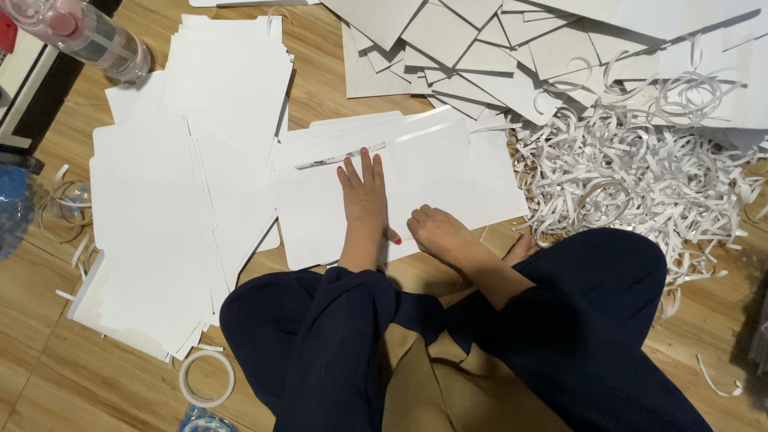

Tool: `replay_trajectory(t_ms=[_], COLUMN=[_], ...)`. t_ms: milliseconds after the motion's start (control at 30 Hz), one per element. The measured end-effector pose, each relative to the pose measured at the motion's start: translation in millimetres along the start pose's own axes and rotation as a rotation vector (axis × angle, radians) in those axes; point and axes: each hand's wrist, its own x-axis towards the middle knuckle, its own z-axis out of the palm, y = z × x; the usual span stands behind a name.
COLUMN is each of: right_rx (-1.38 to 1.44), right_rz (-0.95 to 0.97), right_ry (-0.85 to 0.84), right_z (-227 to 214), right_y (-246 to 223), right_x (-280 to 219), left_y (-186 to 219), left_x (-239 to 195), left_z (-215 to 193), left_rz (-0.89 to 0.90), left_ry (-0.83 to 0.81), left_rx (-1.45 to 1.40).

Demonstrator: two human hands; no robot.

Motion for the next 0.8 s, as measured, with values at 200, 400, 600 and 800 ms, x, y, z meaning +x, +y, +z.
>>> replay_trajectory(t_ms=[200,400,600,800], right_rx=[0.166,0.449,0.124,0.297], right_rz=[0.027,0.216,0.001,0.116], right_ry=[-0.061,-0.103,-0.136,-0.072], right_z=[17.4,-47.9,-3.6,-31.9], right_y=[11.0,14.3,0.6,11.9], right_x=[-1.6,-16.2,-5.6,-14.2], left_y=[0.5,-0.3,-0.1,-0.1], left_x=[-4.2,1.5,1.8,2.2], left_z=[-1.4,-1.4,2.9,1.3], left_rz=[0.003,0.007,0.007,0.005], left_ry=[0.039,0.002,0.008,0.009], left_rx=[-0.047,-0.001,0.013,-0.003])
